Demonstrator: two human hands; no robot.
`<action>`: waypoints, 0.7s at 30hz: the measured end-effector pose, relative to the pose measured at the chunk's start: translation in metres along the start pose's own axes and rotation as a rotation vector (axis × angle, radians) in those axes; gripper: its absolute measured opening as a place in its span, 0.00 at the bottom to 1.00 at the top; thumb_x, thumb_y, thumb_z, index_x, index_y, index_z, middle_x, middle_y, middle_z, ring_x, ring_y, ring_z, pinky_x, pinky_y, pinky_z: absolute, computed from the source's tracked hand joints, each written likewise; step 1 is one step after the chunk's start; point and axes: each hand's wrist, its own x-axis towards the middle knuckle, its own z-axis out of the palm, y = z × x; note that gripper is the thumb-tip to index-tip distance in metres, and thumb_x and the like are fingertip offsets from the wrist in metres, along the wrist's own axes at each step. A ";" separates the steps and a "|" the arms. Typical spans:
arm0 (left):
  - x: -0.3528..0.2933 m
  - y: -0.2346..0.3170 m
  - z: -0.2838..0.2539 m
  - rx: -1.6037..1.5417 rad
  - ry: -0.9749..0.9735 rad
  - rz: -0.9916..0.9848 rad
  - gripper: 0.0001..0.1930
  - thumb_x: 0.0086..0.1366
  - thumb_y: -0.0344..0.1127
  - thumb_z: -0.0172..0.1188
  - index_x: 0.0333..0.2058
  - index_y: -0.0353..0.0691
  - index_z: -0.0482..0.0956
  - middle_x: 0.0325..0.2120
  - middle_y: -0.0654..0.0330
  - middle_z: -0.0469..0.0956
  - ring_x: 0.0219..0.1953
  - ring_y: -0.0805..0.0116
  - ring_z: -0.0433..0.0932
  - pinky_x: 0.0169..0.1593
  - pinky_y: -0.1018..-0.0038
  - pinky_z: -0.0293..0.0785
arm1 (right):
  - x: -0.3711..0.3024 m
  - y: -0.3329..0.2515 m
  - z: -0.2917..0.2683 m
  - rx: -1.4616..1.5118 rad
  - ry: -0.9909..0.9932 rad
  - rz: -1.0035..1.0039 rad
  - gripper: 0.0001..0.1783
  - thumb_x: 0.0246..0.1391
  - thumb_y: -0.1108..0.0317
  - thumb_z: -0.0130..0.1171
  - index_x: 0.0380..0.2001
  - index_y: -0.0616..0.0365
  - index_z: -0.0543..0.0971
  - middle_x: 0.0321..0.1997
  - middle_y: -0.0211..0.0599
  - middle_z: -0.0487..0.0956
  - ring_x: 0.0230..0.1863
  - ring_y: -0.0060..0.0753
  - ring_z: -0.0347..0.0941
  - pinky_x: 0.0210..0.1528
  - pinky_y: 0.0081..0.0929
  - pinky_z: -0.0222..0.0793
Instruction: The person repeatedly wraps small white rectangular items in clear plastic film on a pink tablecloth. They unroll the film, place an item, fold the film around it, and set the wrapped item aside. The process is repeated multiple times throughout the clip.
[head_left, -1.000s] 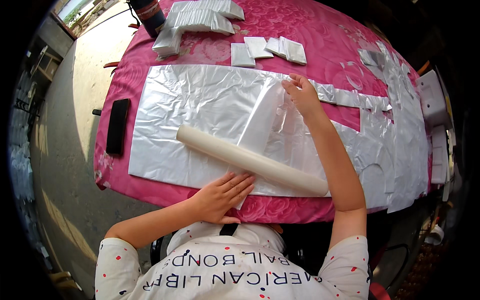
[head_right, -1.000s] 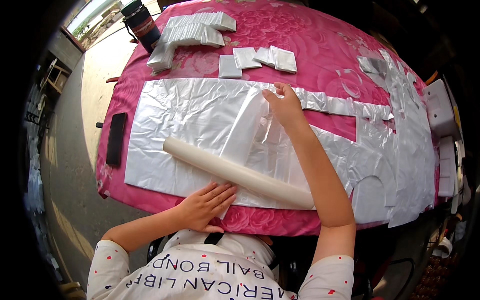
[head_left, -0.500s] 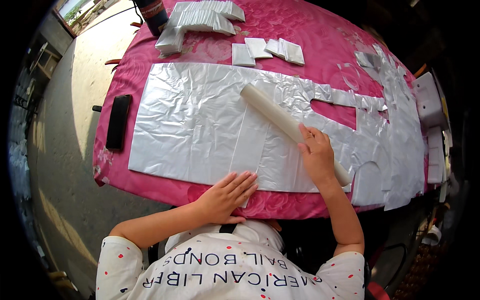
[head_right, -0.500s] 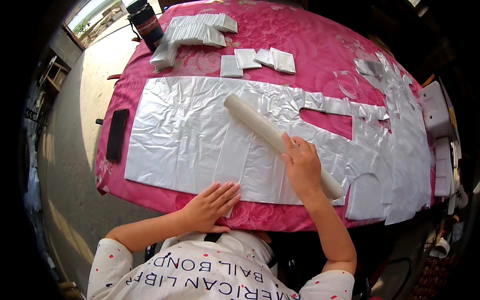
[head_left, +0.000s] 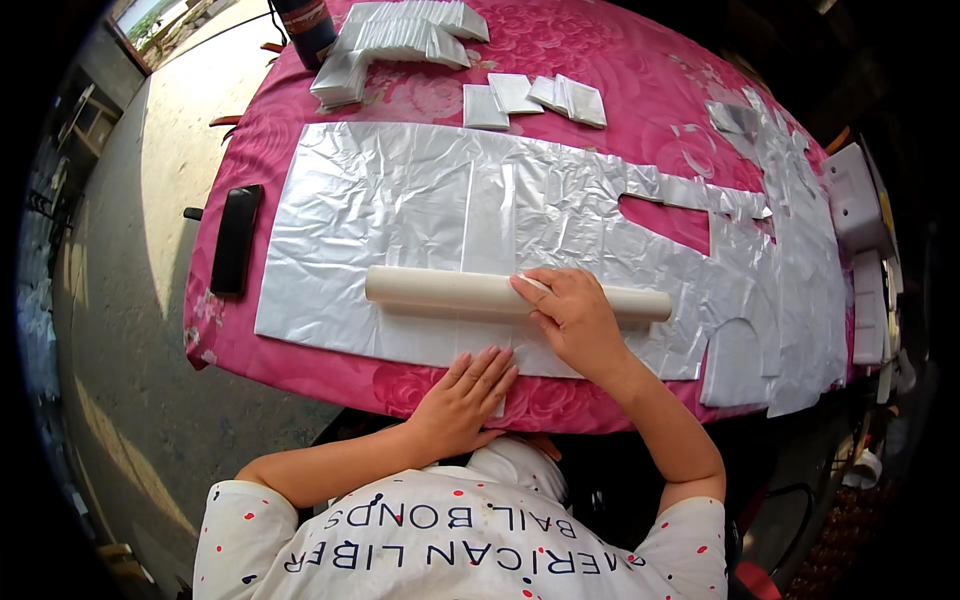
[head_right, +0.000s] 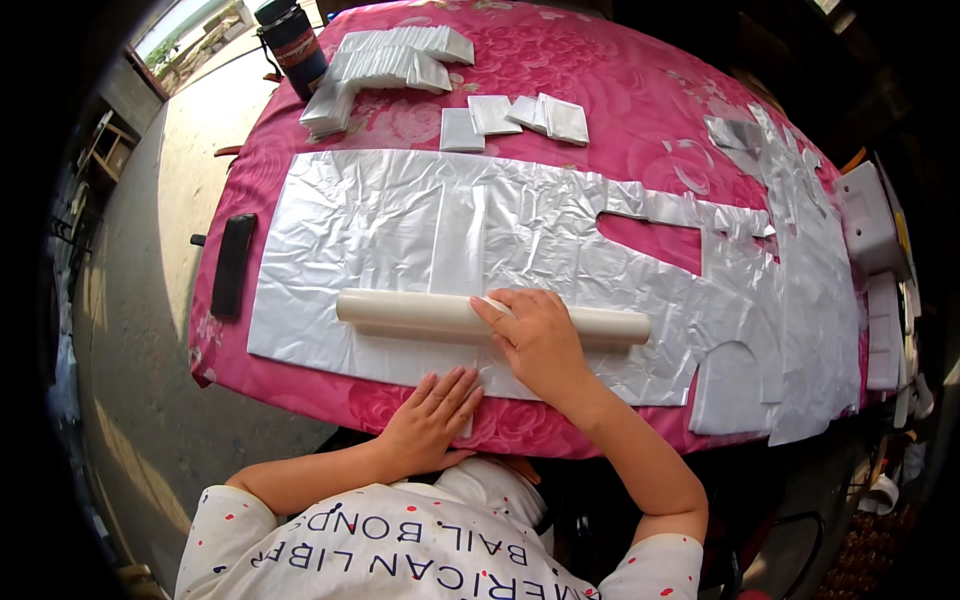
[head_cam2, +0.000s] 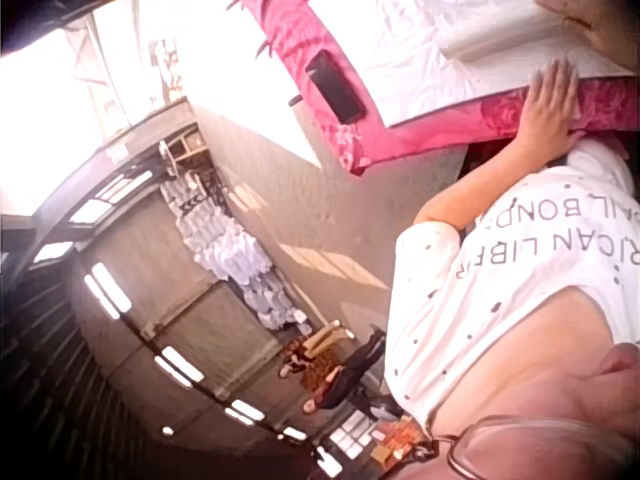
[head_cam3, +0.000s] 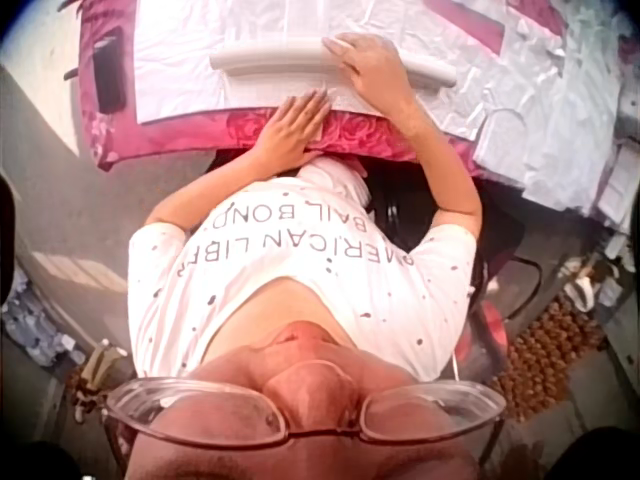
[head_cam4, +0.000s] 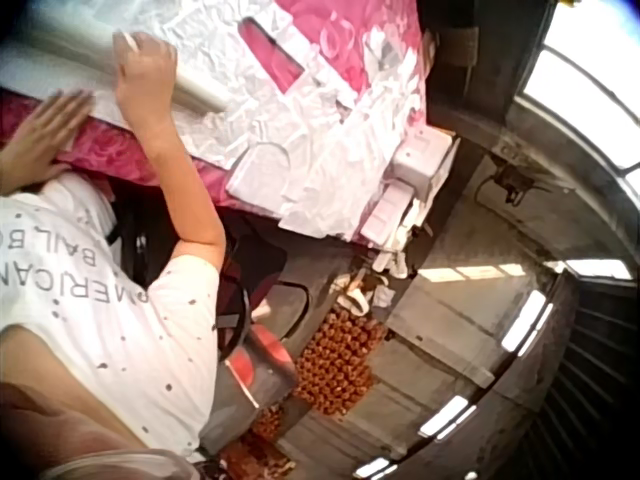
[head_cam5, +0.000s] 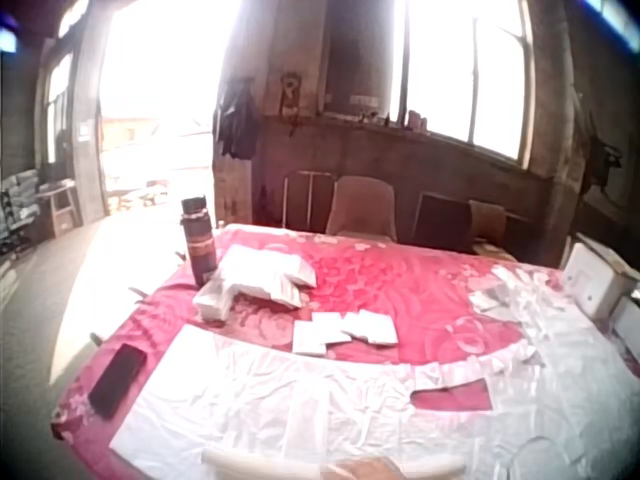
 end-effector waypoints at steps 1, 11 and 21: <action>-0.001 0.001 0.002 0.009 0.008 0.005 0.42 0.50 0.56 0.57 0.58 0.34 0.59 0.61 0.48 0.53 0.64 0.54 0.50 0.64 0.57 0.46 | 0.013 0.009 0.002 -0.040 0.040 -0.024 0.25 0.41 0.75 0.59 0.47 0.49 0.75 0.46 0.36 0.74 0.47 0.41 0.67 0.52 0.37 0.60; -0.013 -0.036 -0.013 -0.091 -0.025 0.309 0.31 0.56 0.46 0.56 0.55 0.36 0.64 0.59 0.52 0.58 0.62 0.58 0.56 0.62 0.64 0.54 | 0.086 0.052 0.007 -0.085 0.256 -0.113 0.24 0.42 0.79 0.56 0.46 0.54 0.75 0.49 0.37 0.73 0.53 0.42 0.65 0.58 0.38 0.58; -0.020 -0.060 -0.019 -0.085 0.135 0.522 0.17 0.57 0.36 0.56 0.44 0.34 0.74 0.46 0.56 0.72 0.48 0.63 0.72 0.55 0.68 0.68 | 0.002 -0.007 0.025 0.259 -0.227 -0.274 0.30 0.32 0.84 0.52 0.47 0.61 0.72 0.53 0.43 0.70 0.56 0.46 0.64 0.58 0.37 0.61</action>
